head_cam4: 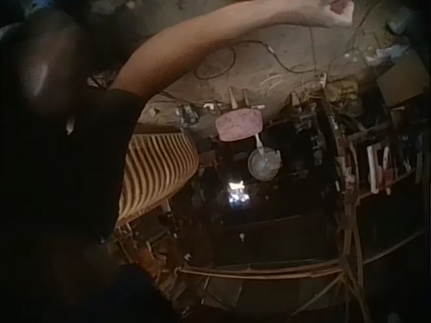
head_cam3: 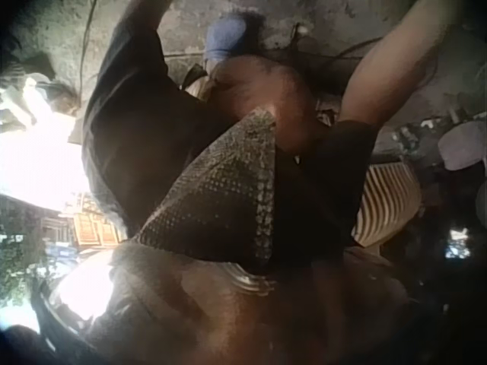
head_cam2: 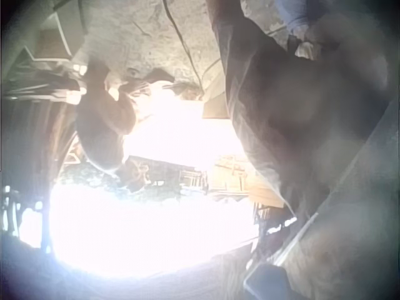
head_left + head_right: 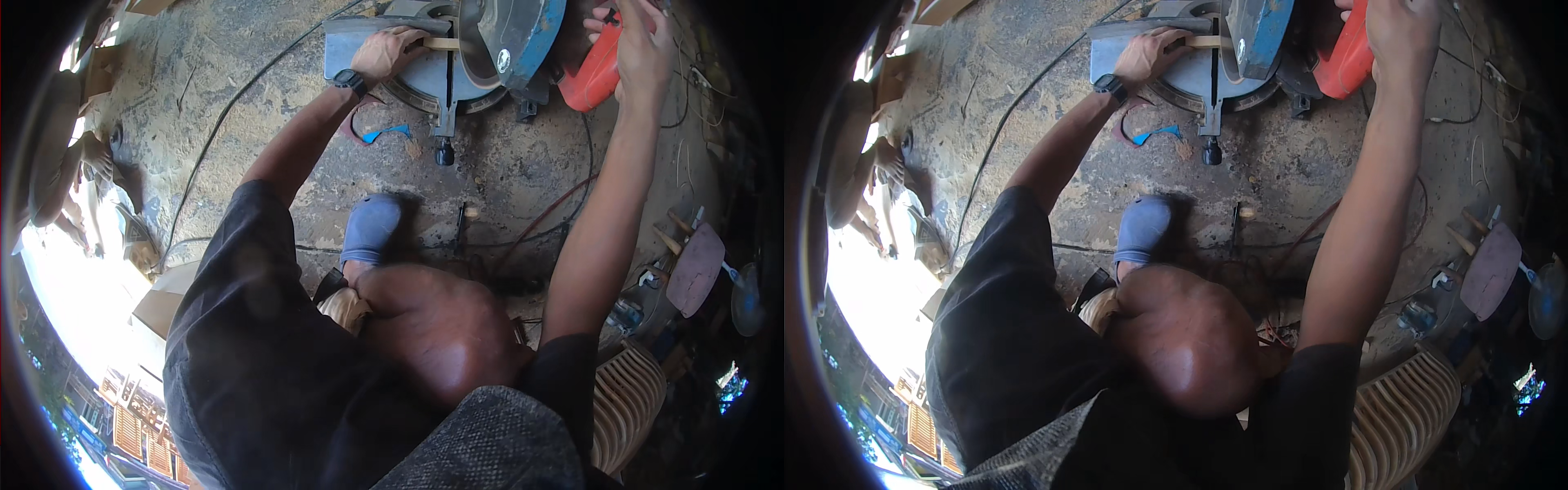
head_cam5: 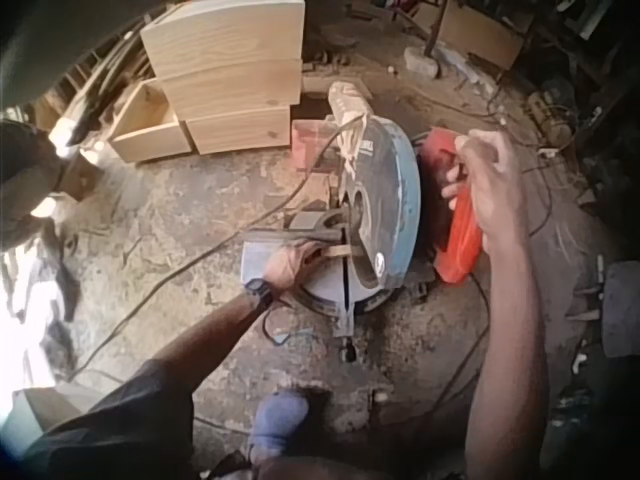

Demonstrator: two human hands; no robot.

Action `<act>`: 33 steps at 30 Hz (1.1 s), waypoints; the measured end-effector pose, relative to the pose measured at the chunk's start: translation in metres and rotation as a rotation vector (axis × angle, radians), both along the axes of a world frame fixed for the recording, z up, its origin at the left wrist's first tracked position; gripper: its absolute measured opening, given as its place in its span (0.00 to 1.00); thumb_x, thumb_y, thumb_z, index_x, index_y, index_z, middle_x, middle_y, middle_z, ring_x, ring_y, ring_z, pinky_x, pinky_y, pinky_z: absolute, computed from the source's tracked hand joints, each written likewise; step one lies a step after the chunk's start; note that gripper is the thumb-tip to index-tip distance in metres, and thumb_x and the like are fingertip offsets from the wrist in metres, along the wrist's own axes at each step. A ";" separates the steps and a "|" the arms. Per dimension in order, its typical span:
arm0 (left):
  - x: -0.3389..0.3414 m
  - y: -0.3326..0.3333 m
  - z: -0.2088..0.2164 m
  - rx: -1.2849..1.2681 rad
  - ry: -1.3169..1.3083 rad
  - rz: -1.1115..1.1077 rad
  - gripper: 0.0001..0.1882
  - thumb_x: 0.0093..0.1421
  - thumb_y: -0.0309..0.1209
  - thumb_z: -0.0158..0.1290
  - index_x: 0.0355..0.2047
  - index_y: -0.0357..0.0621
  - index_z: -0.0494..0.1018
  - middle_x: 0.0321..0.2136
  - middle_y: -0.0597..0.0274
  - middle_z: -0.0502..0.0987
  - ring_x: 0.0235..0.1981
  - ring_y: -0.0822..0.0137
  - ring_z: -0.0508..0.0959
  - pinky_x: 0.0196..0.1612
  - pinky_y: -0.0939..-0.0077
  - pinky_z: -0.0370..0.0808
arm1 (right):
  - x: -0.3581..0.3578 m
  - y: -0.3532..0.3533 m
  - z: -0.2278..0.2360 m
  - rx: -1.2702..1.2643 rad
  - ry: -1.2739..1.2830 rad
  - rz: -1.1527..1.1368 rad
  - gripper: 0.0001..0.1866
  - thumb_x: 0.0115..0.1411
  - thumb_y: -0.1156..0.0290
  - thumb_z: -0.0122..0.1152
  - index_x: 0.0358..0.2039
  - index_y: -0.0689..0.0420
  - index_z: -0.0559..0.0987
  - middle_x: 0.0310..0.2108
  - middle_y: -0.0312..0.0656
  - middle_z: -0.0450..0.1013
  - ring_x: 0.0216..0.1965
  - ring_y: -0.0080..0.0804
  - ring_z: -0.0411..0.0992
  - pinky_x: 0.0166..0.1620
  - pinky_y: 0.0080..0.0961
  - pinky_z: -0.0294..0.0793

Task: The person measures, cuts, sands, and glues small wooden components to a curved wooden furniture frame. The person uses a ruler to measure, a miter saw to cut a small wooden piece, a handheld sander to smooth it, and applies glue from a bottle before attaching it to the frame.

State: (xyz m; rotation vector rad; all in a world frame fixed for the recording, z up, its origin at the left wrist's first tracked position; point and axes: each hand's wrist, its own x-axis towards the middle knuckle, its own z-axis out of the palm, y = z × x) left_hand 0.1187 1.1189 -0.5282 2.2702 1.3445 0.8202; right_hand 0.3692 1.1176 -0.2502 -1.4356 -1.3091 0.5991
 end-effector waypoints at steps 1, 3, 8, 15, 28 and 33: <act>0.001 0.000 0.002 -0.011 0.001 -0.004 0.21 0.67 0.47 0.56 0.55 0.52 0.78 0.50 0.54 0.82 0.46 0.48 0.82 0.51 0.57 0.79 | 0.000 -0.003 -0.002 0.013 0.009 -0.020 0.20 0.68 0.59 0.60 0.53 0.57 0.72 0.28 0.37 0.74 0.23 0.25 0.74 0.25 0.21 0.73; 0.005 -0.001 0.005 -0.026 0.030 -0.016 0.20 0.67 0.46 0.55 0.54 0.50 0.78 0.49 0.53 0.82 0.48 0.49 0.82 0.52 0.57 0.79 | 0.000 -0.009 -0.004 -0.002 0.026 -0.032 0.21 0.68 0.59 0.60 0.55 0.57 0.71 0.29 0.37 0.74 0.23 0.25 0.75 0.25 0.21 0.73; 0.002 0.004 -0.003 0.081 0.069 -0.044 0.20 0.69 0.46 0.53 0.53 0.49 0.77 0.48 0.53 0.82 0.49 0.50 0.81 0.52 0.57 0.78 | -0.007 -0.014 -0.006 -0.013 0.057 -0.063 0.23 0.68 0.60 0.60 0.57 0.58 0.70 0.29 0.36 0.74 0.24 0.25 0.75 0.25 0.21 0.73; 0.005 0.006 -0.004 0.046 0.088 -0.043 0.19 0.69 0.47 0.53 0.51 0.48 0.77 0.46 0.53 0.82 0.46 0.50 0.82 0.50 0.55 0.78 | 0.005 -0.015 -0.014 -0.010 0.084 -0.047 0.25 0.66 0.65 0.64 0.57 0.63 0.68 0.29 0.43 0.76 0.24 0.30 0.76 0.27 0.26 0.77; 0.005 0.004 -0.002 -0.025 0.095 -0.099 0.19 0.67 0.47 0.55 0.51 0.49 0.76 0.47 0.55 0.81 0.47 0.51 0.82 0.50 0.57 0.78 | 0.014 -0.017 -0.023 -0.035 0.142 -0.059 0.28 0.63 0.71 0.67 0.58 0.68 0.66 0.28 0.49 0.76 0.24 0.33 0.75 0.28 0.29 0.79; 0.002 0.003 -0.005 0.016 0.095 -0.117 0.18 0.66 0.45 0.57 0.50 0.49 0.76 0.45 0.55 0.81 0.45 0.50 0.82 0.49 0.57 0.79 | 0.012 -0.019 -0.023 -0.034 0.160 -0.055 0.28 0.63 0.71 0.67 0.58 0.68 0.66 0.28 0.49 0.76 0.23 0.33 0.75 0.28 0.29 0.78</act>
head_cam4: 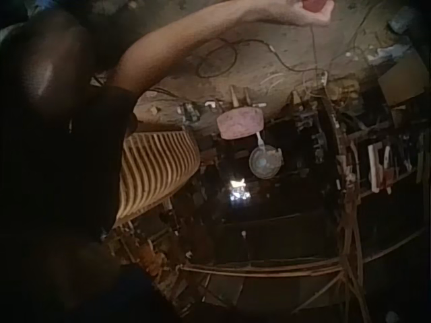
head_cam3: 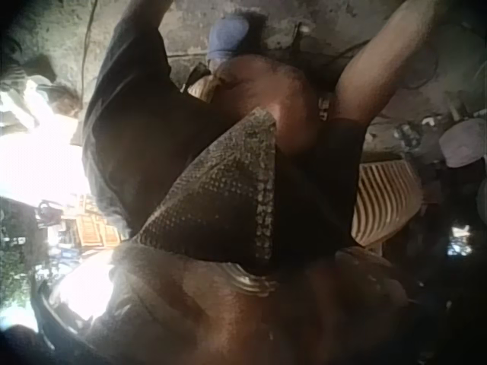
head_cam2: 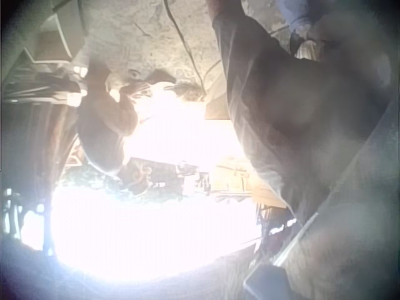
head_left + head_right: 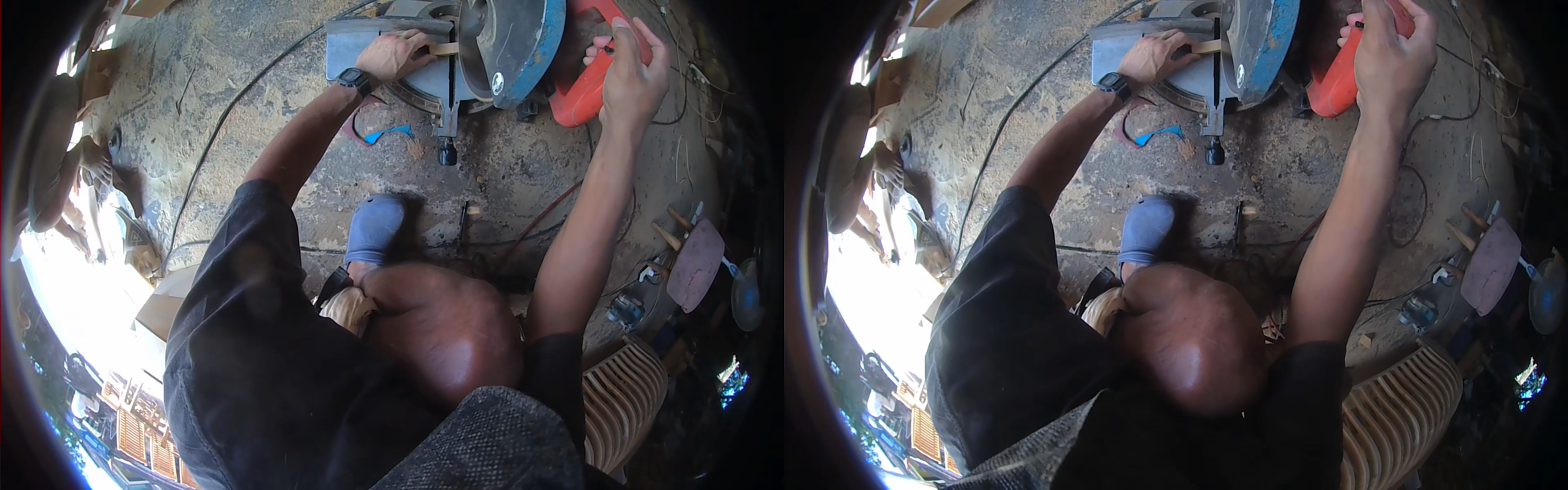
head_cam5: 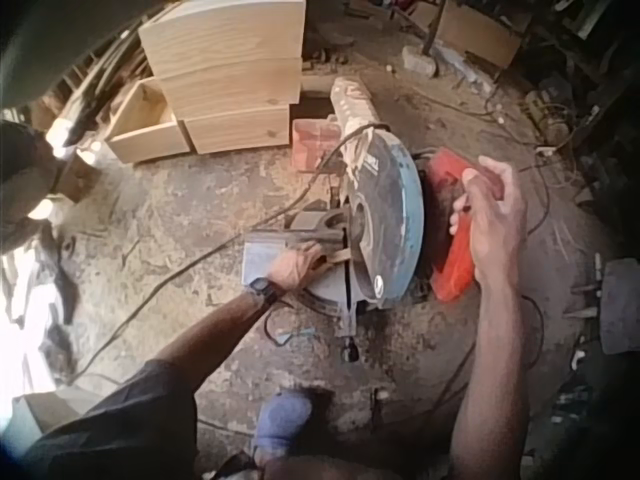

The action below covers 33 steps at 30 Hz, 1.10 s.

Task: The person measures, cuts, sands, and glues small wooden components to a curved wooden furniture frame. The person uses a ruler to measure, a miter saw to cut a small wooden piece, a handheld sander to smooth it, and applies glue from a bottle before attaching it to the frame.

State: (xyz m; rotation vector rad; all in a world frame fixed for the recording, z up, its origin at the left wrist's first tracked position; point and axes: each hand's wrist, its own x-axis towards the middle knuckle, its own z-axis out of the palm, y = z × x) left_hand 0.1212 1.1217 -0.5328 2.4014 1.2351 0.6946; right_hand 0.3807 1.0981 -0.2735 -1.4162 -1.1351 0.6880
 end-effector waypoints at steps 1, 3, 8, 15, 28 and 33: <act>0.001 -0.001 0.000 0.016 -0.006 0.000 0.16 0.66 0.42 0.58 0.50 0.50 0.75 0.45 0.56 0.81 0.44 0.49 0.82 0.47 0.57 0.80 | -0.001 -0.002 0.000 -0.002 -0.005 -0.013 0.28 0.63 0.71 0.67 0.58 0.68 0.66 0.28 0.49 0.76 0.23 0.32 0.75 0.28 0.28 0.78; 0.003 -0.001 0.000 0.020 -0.012 0.001 0.16 0.66 0.42 0.58 0.50 0.49 0.75 0.45 0.56 0.81 0.44 0.49 0.82 0.48 0.57 0.80 | -0.003 -0.004 0.001 -0.004 -0.008 -0.021 0.28 0.63 0.72 0.67 0.58 0.68 0.66 0.28 0.49 0.76 0.23 0.33 0.75 0.28 0.28 0.78; 0.003 0.000 -0.003 0.035 -0.005 0.023 0.17 0.65 0.43 0.58 0.50 0.49 0.76 0.45 0.55 0.81 0.45 0.50 0.82 0.49 0.57 0.79 | -0.003 -0.006 -0.004 0.004 0.003 -0.018 0.28 0.63 0.72 0.66 0.58 0.68 0.65 0.27 0.48 0.76 0.23 0.33 0.74 0.27 0.28 0.78; 0.003 0.004 -0.004 0.164 -0.029 0.002 0.18 0.65 0.43 0.58 0.50 0.47 0.77 0.46 0.55 0.81 0.47 0.51 0.82 0.51 0.58 0.79 | -0.001 -0.009 -0.003 0.020 0.013 -0.010 0.28 0.63 0.73 0.66 0.58 0.68 0.64 0.27 0.48 0.76 0.22 0.32 0.74 0.27 0.28 0.77; 0.003 0.002 -0.002 0.057 0.009 0.035 0.19 0.69 0.46 0.54 0.53 0.49 0.76 0.49 0.56 0.81 0.48 0.50 0.82 0.50 0.57 0.80 | -0.003 -0.008 -0.002 0.012 0.010 -0.003 0.26 0.64 0.73 0.65 0.58 0.68 0.65 0.27 0.49 0.76 0.23 0.33 0.74 0.27 0.29 0.77; 0.002 0.005 -0.004 0.049 -0.008 0.043 0.20 0.69 0.47 0.54 0.53 0.49 0.77 0.49 0.56 0.81 0.48 0.50 0.82 0.51 0.57 0.79 | -0.006 -0.011 -0.003 0.005 -0.006 -0.018 0.27 0.63 0.73 0.65 0.58 0.68 0.65 0.27 0.49 0.76 0.23 0.33 0.74 0.27 0.30 0.78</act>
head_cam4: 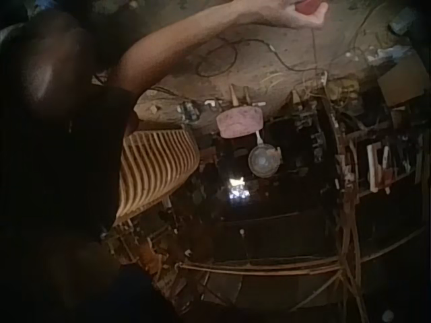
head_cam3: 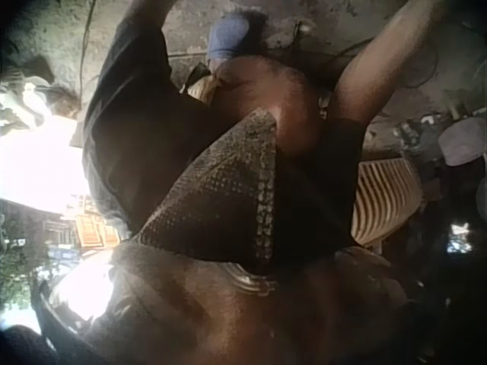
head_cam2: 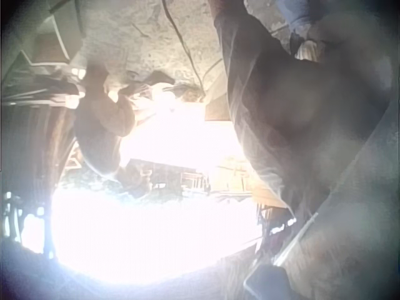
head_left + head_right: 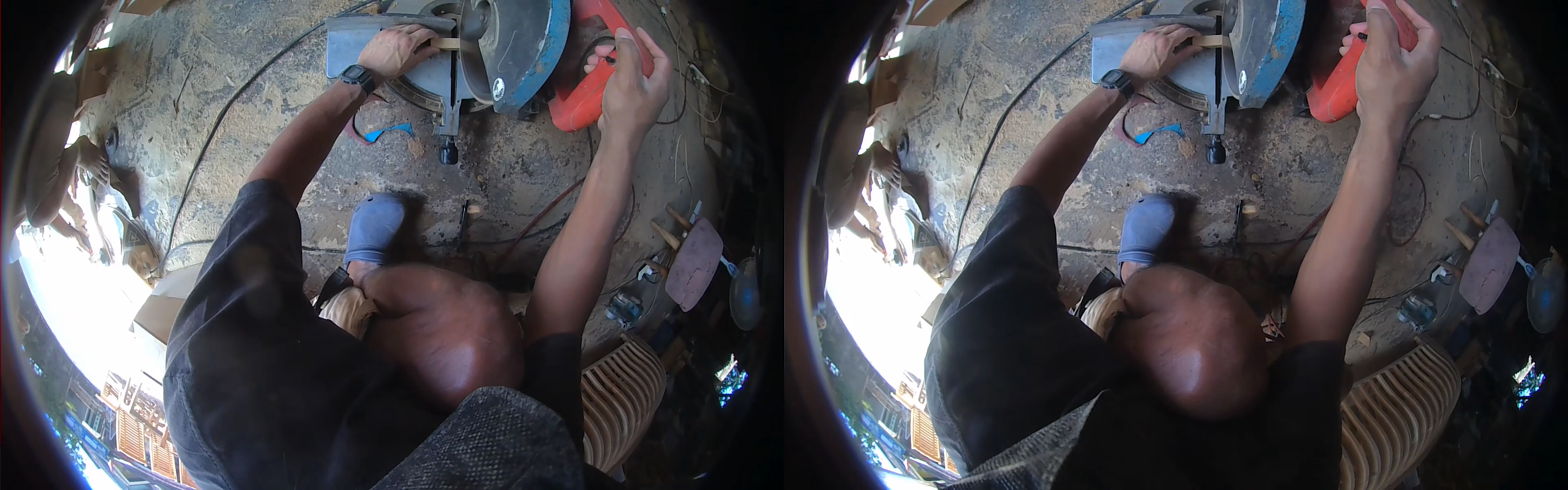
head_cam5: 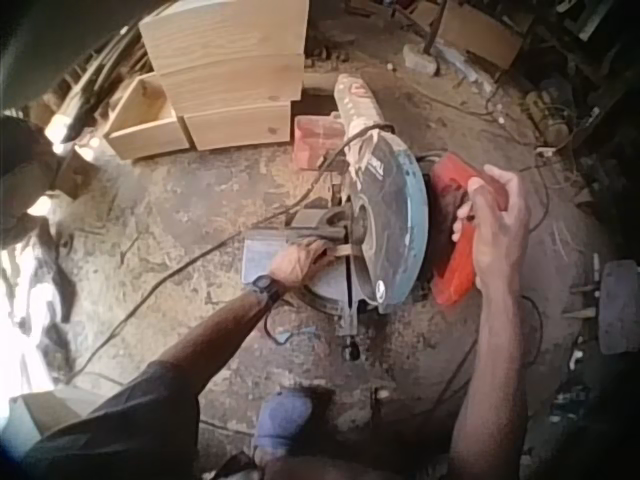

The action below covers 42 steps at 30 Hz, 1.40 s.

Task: The person measures, cuts, sands, and glues small wooden components to a curved wooden furniture frame. The person uses a ruler to measure, a miter saw to cut a small wooden piece, a handheld sander to smooth it, and applies glue from a bottle before attaching it to the frame.

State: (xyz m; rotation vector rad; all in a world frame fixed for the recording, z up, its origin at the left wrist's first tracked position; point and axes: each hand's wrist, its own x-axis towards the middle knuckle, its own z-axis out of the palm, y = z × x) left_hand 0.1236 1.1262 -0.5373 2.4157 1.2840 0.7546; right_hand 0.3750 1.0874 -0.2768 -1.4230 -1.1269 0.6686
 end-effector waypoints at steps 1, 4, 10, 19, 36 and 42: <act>0.002 0.000 0.000 -0.016 0.002 -0.003 0.20 0.69 0.47 0.54 0.53 0.49 0.77 0.49 0.56 0.81 0.48 0.50 0.82 0.52 0.57 0.79 | 0.000 -0.002 -0.001 -0.001 -0.002 -0.011 0.27 0.63 0.73 0.65 0.58 0.68 0.65 0.27 0.49 0.75 0.23 0.33 0.74 0.27 0.30 0.78; 0.004 0.000 0.002 -0.040 -0.007 -0.002 0.20 0.68 0.48 0.54 0.52 0.49 0.77 0.49 0.56 0.82 0.48 0.50 0.81 0.52 0.58 0.78 | 0.003 -0.005 -0.005 0.009 -0.006 -0.022 0.28 0.63 0.72 0.66 0.58 0.68 0.65 0.27 0.49 0.75 0.23 0.34 0.74 0.27 0.30 0.78; -0.002 -0.001 0.000 -0.018 0.006 -0.020 0.19 0.68 0.47 0.55 0.51 0.48 0.77 0.48 0.56 0.82 0.48 0.50 0.81 0.51 0.57 0.78 | 0.000 -0.004 -0.008 0.011 0.008 -0.019 0.27 0.63 0.72 0.66 0.58 0.68 0.65 0.27 0.49 0.75 0.23 0.34 0.74 0.28 0.31 0.78; -0.002 0.001 -0.002 -0.039 0.010 -0.038 0.19 0.68 0.47 0.55 0.51 0.48 0.77 0.48 0.56 0.81 0.48 0.50 0.81 0.50 0.57 0.79 | -0.001 -0.005 -0.009 0.018 0.010 -0.019 0.26 0.64 0.73 0.65 0.58 0.68 0.65 0.27 0.49 0.75 0.23 0.33 0.74 0.27 0.30 0.78; 0.000 0.002 -0.006 -0.013 -0.010 -0.037 0.18 0.67 0.44 0.57 0.50 0.48 0.77 0.47 0.56 0.82 0.47 0.51 0.82 0.50 0.58 0.79 | 0.000 -0.012 -0.012 0.035 -0.005 -0.023 0.26 0.65 0.73 0.64 0.58 0.67 0.65 0.28 0.50 0.75 0.23 0.34 0.74 0.28 0.31 0.77; 0.007 0.001 -0.004 0.001 -0.036 -0.067 0.17 0.67 0.43 0.57 0.50 0.47 0.77 0.46 0.55 0.81 0.47 0.50 0.81 0.50 0.57 0.79 | 0.003 -0.013 -0.009 0.027 -0.013 -0.042 0.26 0.64 0.73 0.64 0.58 0.68 0.65 0.28 0.50 0.76 0.23 0.34 0.74 0.27 0.31 0.77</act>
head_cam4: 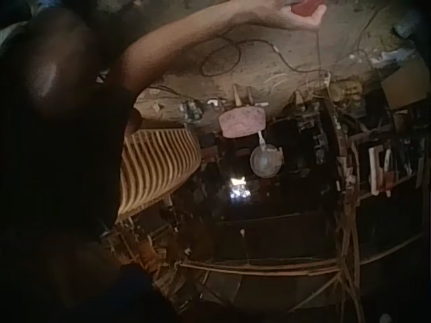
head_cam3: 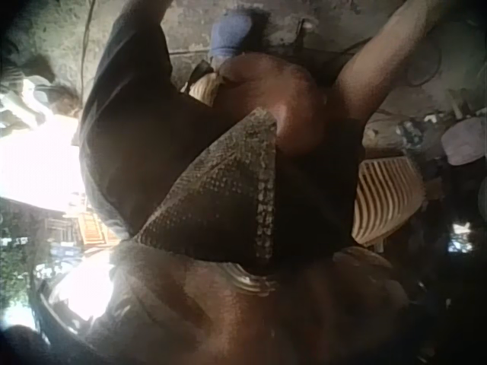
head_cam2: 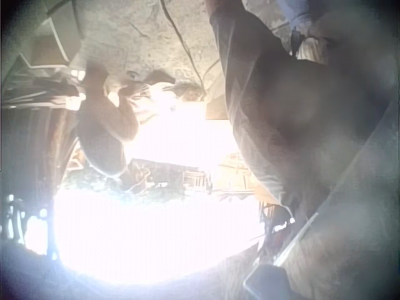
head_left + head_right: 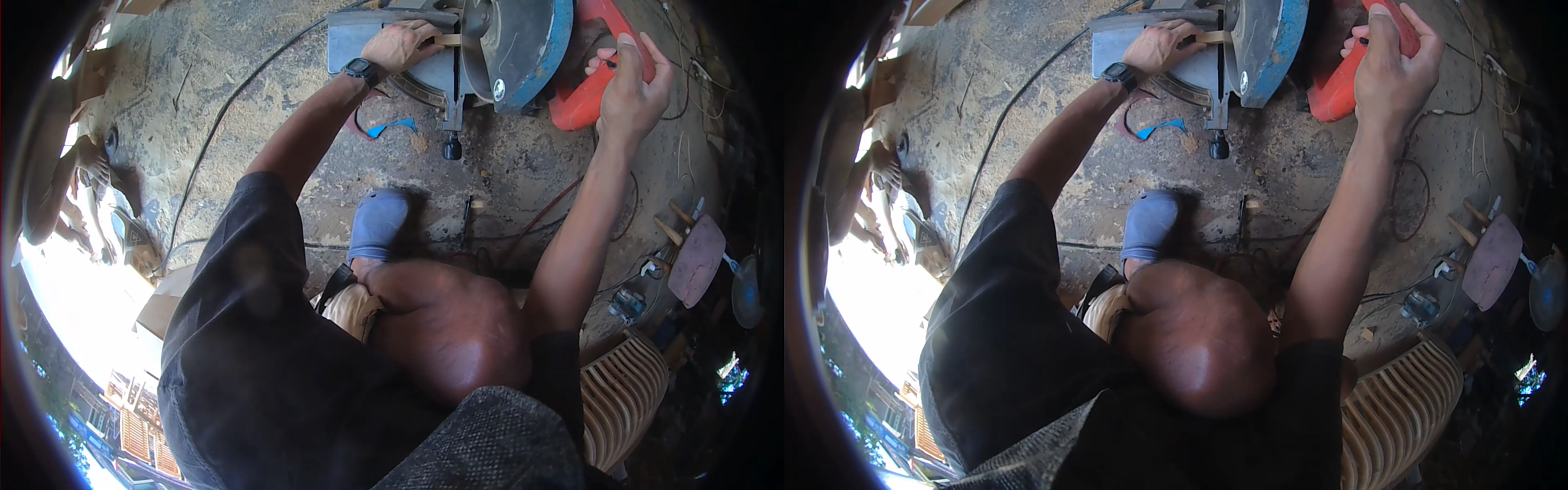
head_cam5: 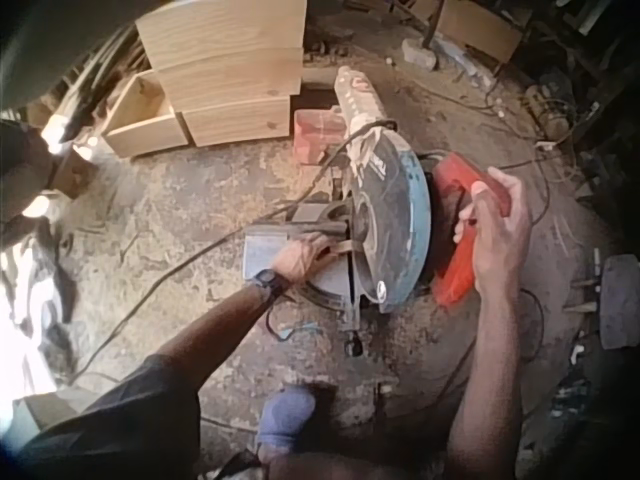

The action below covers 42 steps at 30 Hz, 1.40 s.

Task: The person measures, cuts, sands, and glues small wooden components to a curved wooden furniture frame. The person uses a ruler to measure, a miter saw to cut a small wooden piece, a handheld sander to smooth it, and applies glue from a bottle before attaching it to the frame.

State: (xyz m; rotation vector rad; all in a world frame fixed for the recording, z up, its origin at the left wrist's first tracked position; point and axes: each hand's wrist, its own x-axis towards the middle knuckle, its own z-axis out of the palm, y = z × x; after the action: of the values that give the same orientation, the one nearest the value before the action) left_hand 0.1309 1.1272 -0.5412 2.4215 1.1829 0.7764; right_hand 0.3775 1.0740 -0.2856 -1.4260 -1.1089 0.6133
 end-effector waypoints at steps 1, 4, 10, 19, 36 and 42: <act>0.000 0.000 0.000 -0.003 0.005 0.003 0.17 0.67 0.43 0.57 0.50 0.47 0.77 0.47 0.55 0.81 0.47 0.50 0.81 0.50 0.57 0.79 | 0.000 0.000 0.000 0.001 -0.007 0.000 0.26 0.64 0.73 0.64 0.58 0.68 0.65 0.28 0.51 0.76 0.23 0.34 0.74 0.27 0.31 0.77; -0.005 0.001 0.000 0.005 -0.007 -0.005 0.17 0.68 0.45 0.54 0.49 0.48 0.76 0.46 0.53 0.81 0.47 0.50 0.81 0.50 0.56 0.78 | -0.002 0.001 -0.003 0.001 0.018 -0.004 0.26 0.64 0.73 0.64 0.58 0.67 0.65 0.28 0.51 0.75 0.23 0.34 0.73 0.27 0.31 0.77; -0.003 -0.001 0.003 -0.035 0.023 0.015 0.18 0.68 0.44 0.56 0.51 0.48 0.76 0.49 0.56 0.80 0.49 0.49 0.81 0.51 0.56 0.79 | -0.004 -0.001 -0.002 -0.001 0.017 0.001 0.26 0.65 0.73 0.64 0.58 0.67 0.65 0.29 0.51 0.75 0.23 0.34 0.73 0.27 0.31 0.78; -0.005 -0.001 0.007 -0.029 0.018 -0.013 0.18 0.68 0.44 0.55 0.51 0.47 0.77 0.48 0.56 0.81 0.47 0.49 0.81 0.51 0.57 0.79 | -0.003 -0.003 -0.004 0.013 0.005 0.004 0.25 0.65 0.72 0.64 0.57 0.67 0.65 0.28 0.51 0.75 0.23 0.34 0.73 0.27 0.32 0.77; -0.006 0.000 0.005 -0.014 0.047 -0.011 0.21 0.69 0.44 0.53 0.55 0.46 0.76 0.50 0.56 0.81 0.50 0.52 0.81 0.54 0.58 0.78 | -0.003 -0.005 -0.007 0.024 0.005 -0.008 0.24 0.65 0.72 0.65 0.56 0.69 0.66 0.28 0.51 0.76 0.22 0.35 0.73 0.27 0.32 0.78; -0.003 -0.001 0.003 -0.014 0.024 -0.018 0.20 0.69 0.44 0.54 0.54 0.46 0.76 0.50 0.56 0.81 0.49 0.52 0.81 0.53 0.58 0.79 | -0.002 -0.008 -0.007 0.033 0.005 -0.001 0.25 0.64 0.72 0.65 0.55 0.69 0.66 0.28 0.51 0.76 0.22 0.35 0.74 0.27 0.32 0.78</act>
State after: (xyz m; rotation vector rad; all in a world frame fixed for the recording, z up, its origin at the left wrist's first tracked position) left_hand 0.1275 1.1265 -0.5378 2.4333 1.1695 0.7329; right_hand 0.3755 1.0662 -0.2926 -1.3964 -1.1094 0.5952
